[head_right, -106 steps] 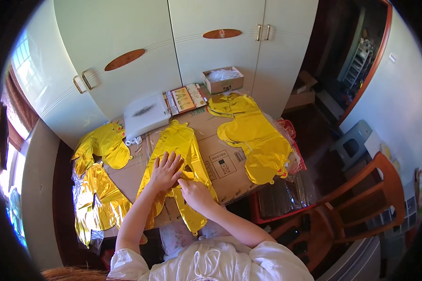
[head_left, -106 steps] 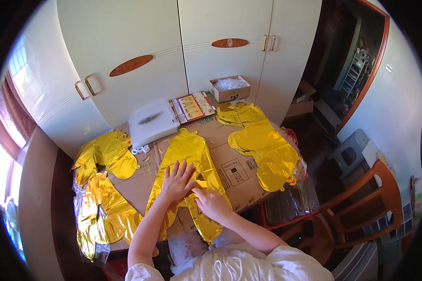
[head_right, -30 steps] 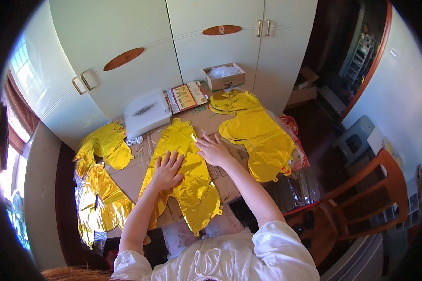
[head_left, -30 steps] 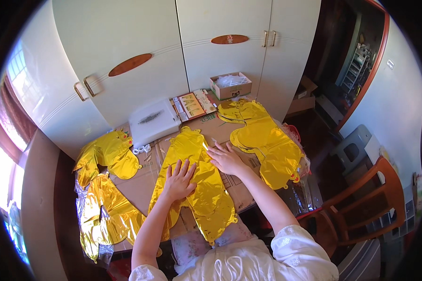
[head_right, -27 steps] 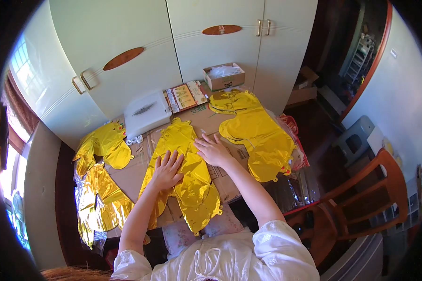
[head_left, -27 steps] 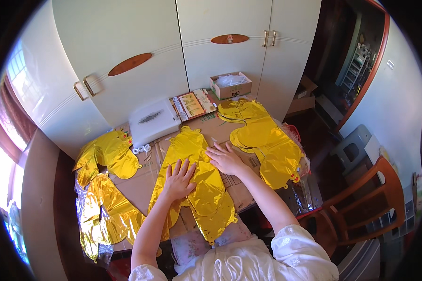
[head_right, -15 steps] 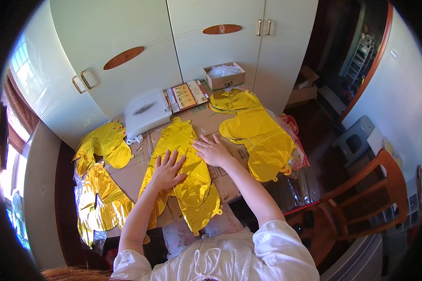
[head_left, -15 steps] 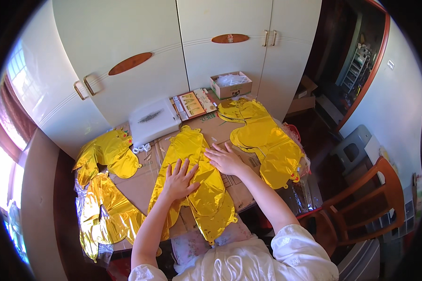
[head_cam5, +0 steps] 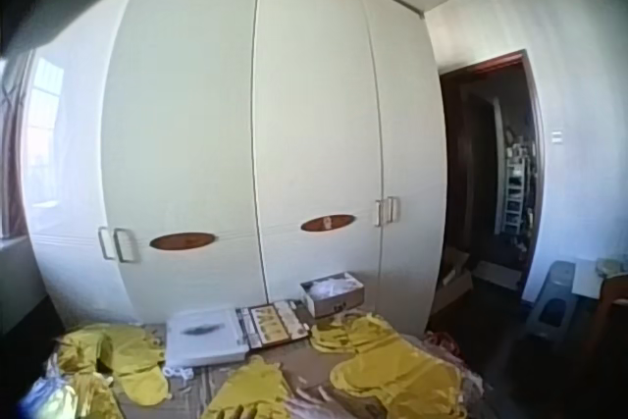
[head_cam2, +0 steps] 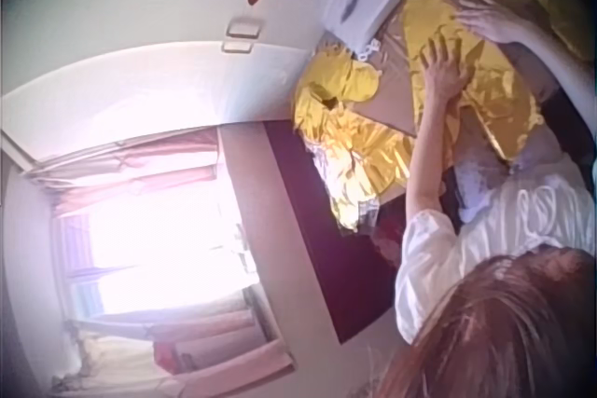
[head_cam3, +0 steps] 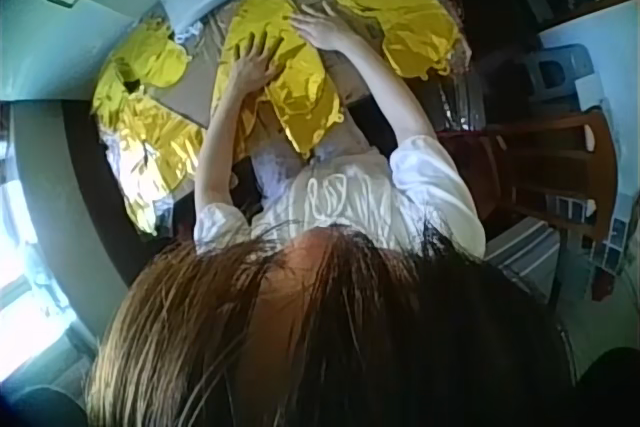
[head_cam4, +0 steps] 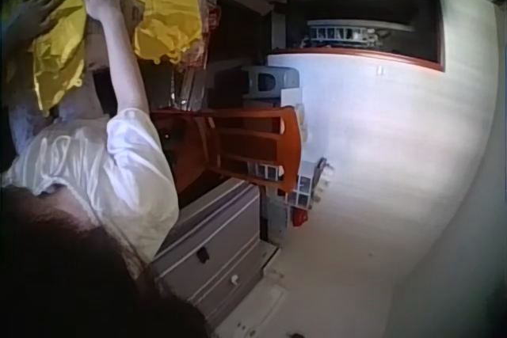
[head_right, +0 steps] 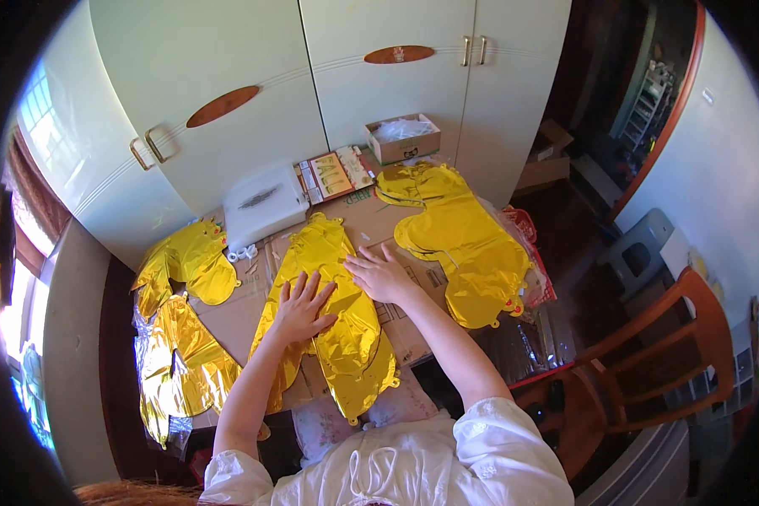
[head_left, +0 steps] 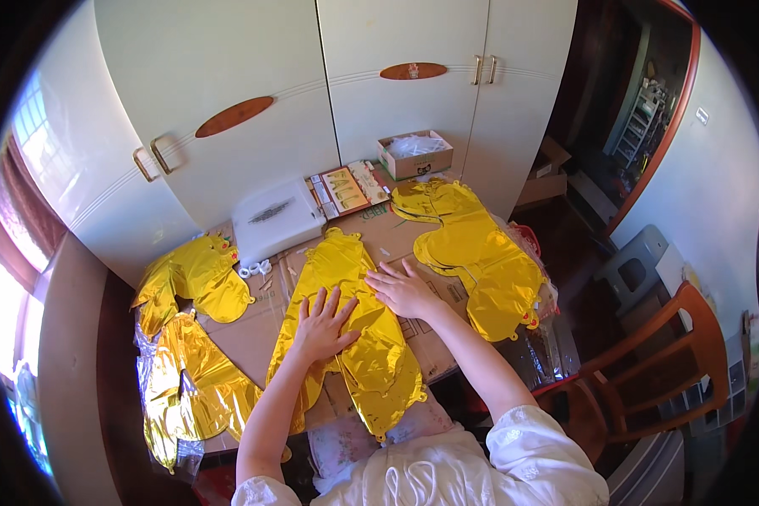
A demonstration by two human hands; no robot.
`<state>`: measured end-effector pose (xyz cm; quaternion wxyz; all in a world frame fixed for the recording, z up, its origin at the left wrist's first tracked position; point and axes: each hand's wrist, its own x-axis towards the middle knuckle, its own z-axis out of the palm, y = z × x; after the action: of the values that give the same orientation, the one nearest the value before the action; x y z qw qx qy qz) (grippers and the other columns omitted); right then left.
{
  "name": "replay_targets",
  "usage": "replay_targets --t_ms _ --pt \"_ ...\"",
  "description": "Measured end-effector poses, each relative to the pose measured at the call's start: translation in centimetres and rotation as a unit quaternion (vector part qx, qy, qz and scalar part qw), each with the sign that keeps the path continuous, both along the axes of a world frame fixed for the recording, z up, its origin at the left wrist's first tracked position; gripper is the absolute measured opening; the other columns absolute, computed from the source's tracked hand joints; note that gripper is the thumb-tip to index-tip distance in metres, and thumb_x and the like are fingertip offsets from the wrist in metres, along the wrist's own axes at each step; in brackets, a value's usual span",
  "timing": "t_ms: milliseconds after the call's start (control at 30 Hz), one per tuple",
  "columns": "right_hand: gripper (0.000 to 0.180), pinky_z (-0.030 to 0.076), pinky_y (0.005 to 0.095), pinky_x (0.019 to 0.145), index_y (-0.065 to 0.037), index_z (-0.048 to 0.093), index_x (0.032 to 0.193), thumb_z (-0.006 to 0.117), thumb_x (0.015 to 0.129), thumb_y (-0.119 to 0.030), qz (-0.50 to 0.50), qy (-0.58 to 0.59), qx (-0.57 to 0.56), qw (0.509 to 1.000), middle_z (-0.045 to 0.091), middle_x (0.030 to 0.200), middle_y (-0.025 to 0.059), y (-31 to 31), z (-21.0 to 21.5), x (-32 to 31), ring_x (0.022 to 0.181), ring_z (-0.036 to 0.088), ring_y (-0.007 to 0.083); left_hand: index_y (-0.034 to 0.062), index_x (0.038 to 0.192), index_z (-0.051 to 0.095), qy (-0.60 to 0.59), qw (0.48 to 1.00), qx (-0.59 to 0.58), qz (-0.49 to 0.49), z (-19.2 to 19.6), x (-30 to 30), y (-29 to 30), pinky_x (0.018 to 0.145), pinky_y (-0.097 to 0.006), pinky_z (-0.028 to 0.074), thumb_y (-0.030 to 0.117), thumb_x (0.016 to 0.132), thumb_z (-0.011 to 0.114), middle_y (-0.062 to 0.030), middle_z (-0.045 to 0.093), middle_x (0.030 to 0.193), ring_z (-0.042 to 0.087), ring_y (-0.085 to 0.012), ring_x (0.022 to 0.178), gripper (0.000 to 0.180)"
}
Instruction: Folding gold foil star-shaped balloons on a flat surface.
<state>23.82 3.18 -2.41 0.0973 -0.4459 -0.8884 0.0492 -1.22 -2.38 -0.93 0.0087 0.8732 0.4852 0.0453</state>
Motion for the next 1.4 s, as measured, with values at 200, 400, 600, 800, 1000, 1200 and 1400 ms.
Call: replay_targets --t_ms 200,400,600,800,1000,1200,1400 --pt "0.048 0.017 0.0582 0.116 -0.017 0.043 0.145 0.04 0.102 -0.037 -0.003 0.004 0.009 1.0 0.037 0.154 -0.0013 -0.2 0.0 0.0 0.146 0.027 0.0235 0.0222 0.15 0.034 -0.007 1.0 -0.009 0.011 0.8 0.2 -0.1 0.112 -0.061 0.018 0.053 0.093 0.047 -0.0152 0.03 0.155 0.024 -0.0394 0.144 0.066" --pt "0.046 0.018 0.058 0.116 -0.017 0.047 0.143 0.041 0.101 -0.037 -0.01 0.006 0.023 1.0 0.039 0.153 -0.0012 -0.2 -0.3 0.0 0.145 0.029 0.0234 0.0153 0.136 0.054 -0.078 0.997 0.003 0.006 2.5 2.3 3.4 0.105 -0.052 0.031 0.047 0.097 0.045 -0.006 0.05 0.142 0.042 -0.0324 0.131 0.051" --pt "0.046 0.019 0.0587 0.116 -0.018 0.048 0.141 0.043 0.099 -0.036 -0.011 -0.022 0.04 0.999 0.044 0.149 -0.0003 -0.1 0.0 -0.2 0.142 0.034 0.0236 0.0133 0.132 0.059 -0.103 0.994 -0.03 0.008 2.4 5.9 7.2 0.097 -0.044 0.036 0.04 0.099 0.042 -0.0024 0.056 0.137 0.051 -0.0281 0.117 0.046" --pt "0.045 0.02 0.0595 0.115 -0.019 0.048 0.141 0.044 0.099 -0.034 -0.013 -0.005 0.045 0.999 0.044 0.149 -0.0002 -0.5 0.4 -0.1 0.141 0.035 0.0243 0.017 0.127 0.061 -0.104 0.994 0.029 0.001 0.3 6.0 9.9 0.091 -0.044 0.04 0.039 0.097 0.044 0.0002 0.058 0.135 0.055 -0.0249 0.113 0.041" --pt "0.047 0.02 0.0595 0.115 -0.018 0.046 0.143 0.044 0.098 -0.032 -0.015 0.025 0.044 0.999 0.044 0.149 -0.0006 -0.7 0.3 -0.2 0.142 0.035 0.0242 0.0186 0.13 0.059 -0.068 0.997 0.026 0.008 -0.2 5.8 11.7 0.089 -0.044 0.041 0.035 0.095 0.044 0.0035 0.057 0.135 0.056 -0.023 0.112 0.042" --pt "0.048 0.019 0.0589 0.116 -0.014 0.045 0.143 0.044 0.098 -0.032 -0.014 0.003 0.045 0.999 0.042 0.151 0.0005 -0.6 0.1 -0.1 0.143 0.033 0.0239 0.0195 0.133 0.057 -0.045 0.998 0.046 0.001 0.1 5.7 12.1 0.089 -0.044 0.042 0.035 0.094 0.046 0.0046 0.056 0.136 0.056 -0.0229 0.112 0.043" --pt "0.049 0.016 0.0572 0.117 -0.012 0.046 0.142 0.044 0.099 -0.035 -0.005 -0.006 0.042 0.999 0.04 0.152 0.0025 -1.4 -0.3 0.1 0.145 0.029 0.0245 0.0193 0.137 0.053 -0.03 0.999 0.036 0.015 0.3 5.9 12.2 0.092 -0.045 0.041 0.04 0.093 0.049 0.0036 0.052 0.139 0.054 -0.0256 0.116 0.049"
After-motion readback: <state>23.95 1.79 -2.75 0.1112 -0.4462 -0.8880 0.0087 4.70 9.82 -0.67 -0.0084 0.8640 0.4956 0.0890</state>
